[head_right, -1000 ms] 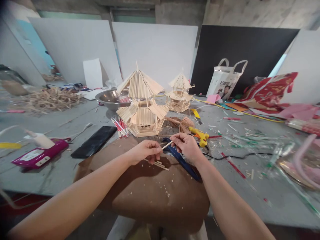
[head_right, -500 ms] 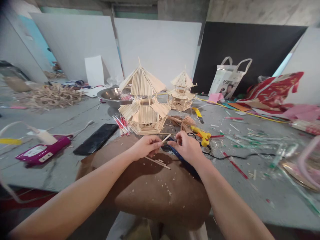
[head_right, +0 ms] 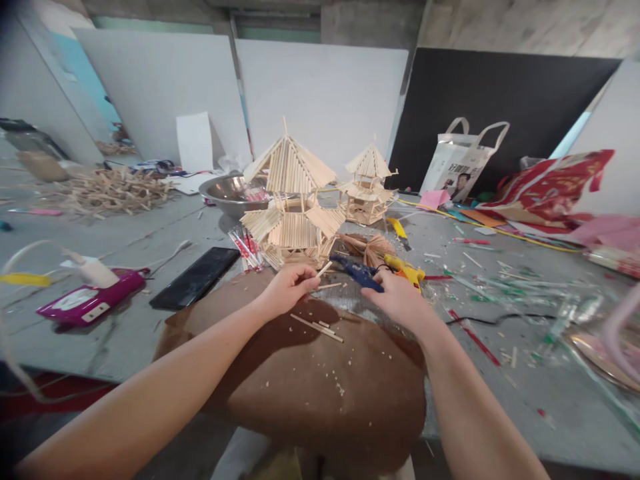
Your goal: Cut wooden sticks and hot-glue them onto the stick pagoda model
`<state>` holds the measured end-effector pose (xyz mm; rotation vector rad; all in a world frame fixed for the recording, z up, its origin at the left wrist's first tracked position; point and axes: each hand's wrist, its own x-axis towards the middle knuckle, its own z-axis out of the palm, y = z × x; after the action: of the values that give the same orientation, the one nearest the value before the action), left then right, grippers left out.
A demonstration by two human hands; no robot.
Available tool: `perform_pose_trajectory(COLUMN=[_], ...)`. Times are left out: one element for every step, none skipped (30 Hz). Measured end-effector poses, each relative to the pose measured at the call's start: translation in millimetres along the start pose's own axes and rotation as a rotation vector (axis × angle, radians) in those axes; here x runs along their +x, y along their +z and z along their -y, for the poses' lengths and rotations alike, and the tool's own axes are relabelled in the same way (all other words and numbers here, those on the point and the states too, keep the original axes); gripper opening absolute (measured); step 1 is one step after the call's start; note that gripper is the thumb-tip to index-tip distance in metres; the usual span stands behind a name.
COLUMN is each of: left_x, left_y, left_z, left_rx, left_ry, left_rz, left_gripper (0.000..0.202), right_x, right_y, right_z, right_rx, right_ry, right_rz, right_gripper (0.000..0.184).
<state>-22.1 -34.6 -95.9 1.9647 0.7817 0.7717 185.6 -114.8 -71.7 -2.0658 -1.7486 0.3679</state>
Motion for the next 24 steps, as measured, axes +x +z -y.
perform_pose_trajectory(left_x=[0.2,0.4,0.5,0.4,0.3,0.0,-0.4,-0.9,-1.6,-2.4,-3.2,-4.1,-5.0,-5.7,-6.4,-7.1,-7.6,-8.2,-8.8,-9.5,-10.3,-11.0,-11.7,-12.2], left_y=[-0.3,-0.6,-0.7,-0.6,-0.4,0.0,0.5,1.3,2.3,3.6,5.1,6.9,8.9,11.0,13.2,15.5,17.8,20.1,22.3,24.5,26.4,28.1,29.3,30.0], left_z=[0.5,0.6,0.2,-0.7,-1.9,-3.3,-4.7,-6.1,-7.4,-8.5,-9.6,-10.6,-11.6,-12.4,-13.2,-13.7,-14.1,-14.4,-14.5,-14.6,-14.7,-14.8,-14.9,-14.9], left_rx=[0.01,0.028,0.05,0.073,0.094,0.107,0.111,0.107,0.092,0.064,0.02,-0.037,-0.102,-0.164,-0.214,-0.25,-0.274,-0.288,-0.295,-0.3,-0.301,-0.295,-0.278,-0.251], left_ry=[0.029,0.072,0.126,0.19,0.255,0.313,0.353,0.374,0.378,0.363,0.325,0.265,0.192,0.119,0.056,0.014,-0.006,-0.009,-0.005,-0.003,-0.006,-0.014,-0.024,-0.029], left_rz=[-0.023,-0.047,-0.069,-0.088,-0.103,-0.117,-0.131,-0.143,-0.152,-0.151,-0.134,-0.099,-0.057,-0.021,-0.001,0.001,-0.01,-0.029,-0.046,-0.058,-0.063,-0.062,-0.055,-0.045], left_gripper=[0.021,0.021,0.02,0.019,0.018,0.017,0.017,0.016,0.016,0.017,0.017,0.018,0.019,0.021,0.022,0.024,0.025,0.026,0.026,0.026,0.027,0.027,0.027,0.028], right_x=[0.9,1.0,0.5,-0.5,-1.8,-3.3,-4.7,-5.9,-6.7,-7.1,-7.1,-6.8,-6.2,-5.4,-4.7,-4.2,-4.1,-4.2,-4.7,-5.5,-6.3,-7.3,-8.1,-8.8], right_y=[-2.7,-5.0,-6.4,-7.1,-6.9,-5.9,-4.3,-2.0,0.7,3.8,7.1,10.5,13.8,17.0,19.8,22.2,24.0,25.3,26.3,27.1,28.0,29.0,30.2,31.5], right_z=[-1.3,-2.2,-2.6,-2.7,-2.5,-2.1,-1.5,-0.6,0.6,2.0,3.7,5.7,8.0,10.4,13.0,15.7,18.4,21.0,23.5,25.9,28.0,29.8,31.3,32.5], right_rx=[0.098,0.212,0.342,0.487,0.643,0.797,0.936,1.048,1.13,1.186,1.223,1.257,1.294,1.338,1.387,1.44,1.491,1.537,1.573,1.598,1.609,1.608,1.596,1.578], right_ry=[0.042,0.081,0.107,0.11,0.088,0.048,-0.003,-0.052,-0.096,-0.132,-0.156,-0.168,-0.163,-0.142,-0.117,-0.098,-0.091,-0.101,-0.122,-0.152,-0.182,-0.204,-0.216,-0.221], right_rz=[-0.05,-0.1,-0.148,-0.188,-0.213,-0.213,-0.173,-0.104,-0.023,0.05,0.099,0.122,0.12,0.1,0.079,0.06,0.059,0.081,0.126,0.184,0.243,0.29,0.315,0.314], right_gripper=[0.026,0.029,0.032,0.033,0.032,0.028,0.021,0.015,0.018,0.025,0.031,0.033,0.031,0.024,0.014,0.002,0.011,0.021,0.029,0.033,0.035,0.036,0.037,0.038])
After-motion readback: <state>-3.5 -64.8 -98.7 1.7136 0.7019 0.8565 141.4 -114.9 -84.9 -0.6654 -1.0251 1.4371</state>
